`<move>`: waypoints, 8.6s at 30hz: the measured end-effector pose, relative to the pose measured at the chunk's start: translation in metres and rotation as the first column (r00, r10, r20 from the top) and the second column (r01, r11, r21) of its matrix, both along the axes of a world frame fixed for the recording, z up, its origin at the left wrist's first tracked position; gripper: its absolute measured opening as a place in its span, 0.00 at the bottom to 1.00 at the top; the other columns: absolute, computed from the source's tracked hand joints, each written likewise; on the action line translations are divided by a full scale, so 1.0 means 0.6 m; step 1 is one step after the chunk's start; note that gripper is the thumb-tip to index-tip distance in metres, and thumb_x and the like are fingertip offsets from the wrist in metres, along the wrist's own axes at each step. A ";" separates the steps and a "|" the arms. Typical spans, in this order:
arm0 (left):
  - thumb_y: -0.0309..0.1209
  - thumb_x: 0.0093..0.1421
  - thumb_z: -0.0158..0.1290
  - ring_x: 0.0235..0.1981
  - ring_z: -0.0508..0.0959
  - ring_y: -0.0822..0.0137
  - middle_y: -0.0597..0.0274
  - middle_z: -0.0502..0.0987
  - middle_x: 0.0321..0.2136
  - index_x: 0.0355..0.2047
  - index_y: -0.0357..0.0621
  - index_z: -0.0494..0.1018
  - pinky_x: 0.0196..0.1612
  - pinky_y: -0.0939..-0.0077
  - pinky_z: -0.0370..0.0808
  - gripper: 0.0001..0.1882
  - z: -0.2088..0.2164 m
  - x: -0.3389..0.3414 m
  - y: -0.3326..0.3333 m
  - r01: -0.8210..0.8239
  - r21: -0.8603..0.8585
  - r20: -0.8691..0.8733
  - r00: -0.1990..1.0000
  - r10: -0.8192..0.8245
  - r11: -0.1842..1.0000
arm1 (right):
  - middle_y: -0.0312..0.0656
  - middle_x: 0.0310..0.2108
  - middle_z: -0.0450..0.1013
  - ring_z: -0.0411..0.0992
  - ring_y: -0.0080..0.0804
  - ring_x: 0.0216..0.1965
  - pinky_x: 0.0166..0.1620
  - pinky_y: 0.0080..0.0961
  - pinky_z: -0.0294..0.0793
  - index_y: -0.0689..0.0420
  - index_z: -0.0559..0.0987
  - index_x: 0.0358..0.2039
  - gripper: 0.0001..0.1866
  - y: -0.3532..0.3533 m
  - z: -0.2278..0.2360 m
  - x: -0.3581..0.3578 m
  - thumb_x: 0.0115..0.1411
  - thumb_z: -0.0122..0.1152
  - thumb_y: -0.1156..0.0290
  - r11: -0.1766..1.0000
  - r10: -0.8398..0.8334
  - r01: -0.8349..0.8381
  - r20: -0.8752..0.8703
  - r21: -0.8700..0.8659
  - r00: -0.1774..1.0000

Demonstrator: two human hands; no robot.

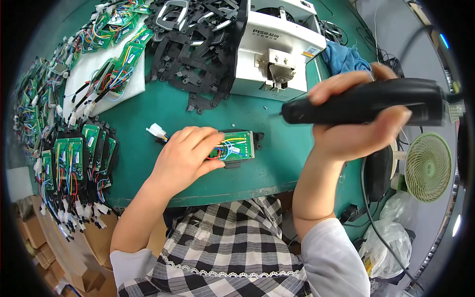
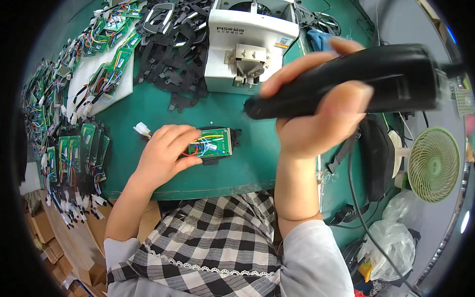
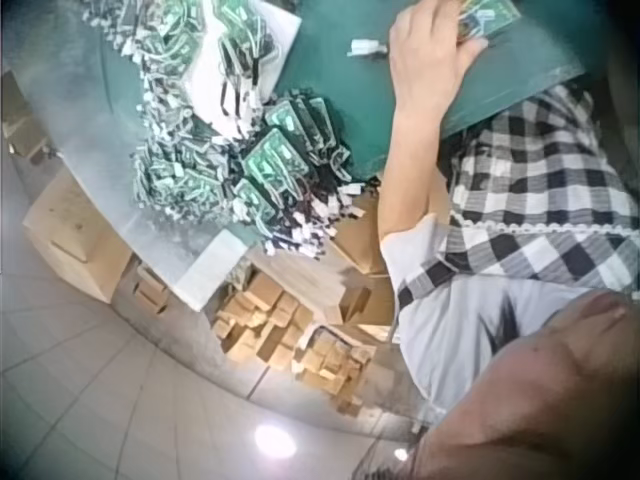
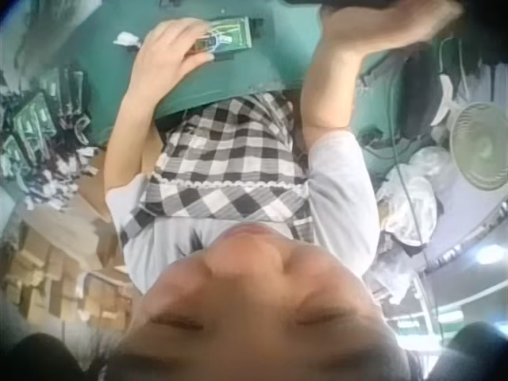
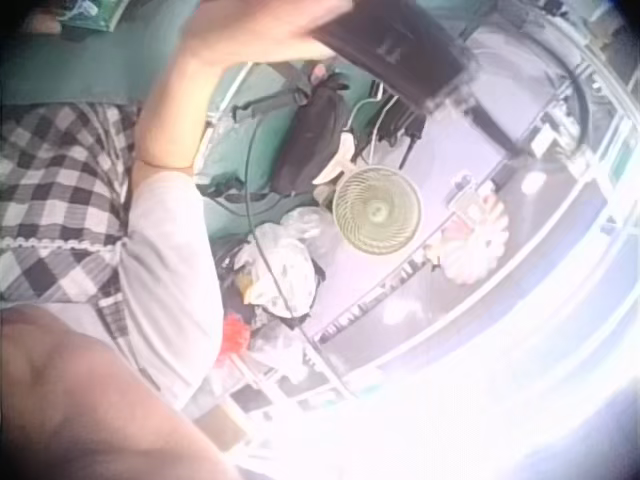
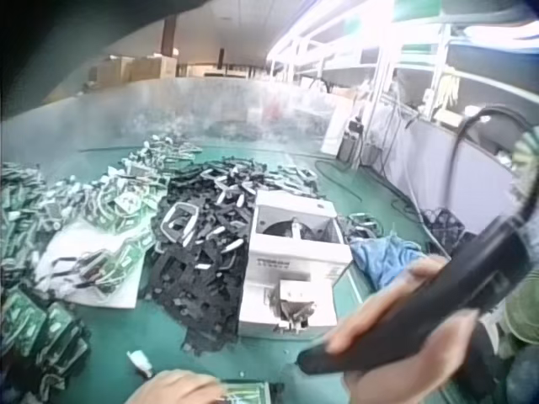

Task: The person uses a soldering iron to solder wires onto small green circuit boards. They repeatedly pick up boards, apply solder to connection points, and place the finished boards into a cardboard box. The workspace contains many similar boards and plastic frames.

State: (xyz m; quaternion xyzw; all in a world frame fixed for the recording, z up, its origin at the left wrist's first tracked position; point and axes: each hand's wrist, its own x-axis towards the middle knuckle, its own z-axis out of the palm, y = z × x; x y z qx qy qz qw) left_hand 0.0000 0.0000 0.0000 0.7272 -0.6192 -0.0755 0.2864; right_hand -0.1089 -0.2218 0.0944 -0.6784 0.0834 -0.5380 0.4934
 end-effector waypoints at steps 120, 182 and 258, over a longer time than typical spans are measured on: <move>0.25 0.48 0.61 0.36 0.77 0.61 0.62 0.76 0.35 0.33 0.40 0.79 0.38 0.68 0.75 0.09 0.000 0.014 -0.029 -0.112 -0.065 -0.158 0.982 0.101 0.992 | 0.48 0.16 0.70 0.71 0.37 0.14 0.20 0.26 0.72 0.70 0.60 0.43 0.42 -0.026 0.040 0.079 0.59 0.42 0.34 0.978 -0.105 0.114 0.063 -0.172 0.993; 0.33 0.50 0.60 0.48 0.73 0.58 0.59 0.72 0.48 0.42 0.46 0.75 0.50 0.62 0.68 0.17 -0.002 -0.003 -0.005 -0.150 -0.151 -0.053 0.988 0.144 0.977 | 0.47 0.21 0.68 0.66 0.34 0.15 0.20 0.30 0.68 0.63 0.66 0.52 0.40 0.091 -0.042 0.041 0.59 0.42 0.36 0.775 0.385 -0.480 0.295 0.412 0.875; 0.40 0.56 0.58 0.46 0.74 0.58 0.55 0.77 0.40 0.49 0.42 0.73 0.51 0.65 0.68 0.23 0.030 0.210 -0.094 -0.606 -0.359 -0.040 0.770 0.636 0.710 | 0.42 0.19 0.67 0.66 0.33 0.16 0.22 0.32 0.66 0.55 0.70 0.43 0.29 -0.007 -0.072 0.026 0.62 0.42 0.40 0.527 0.291 -0.478 0.379 0.703 0.878</move>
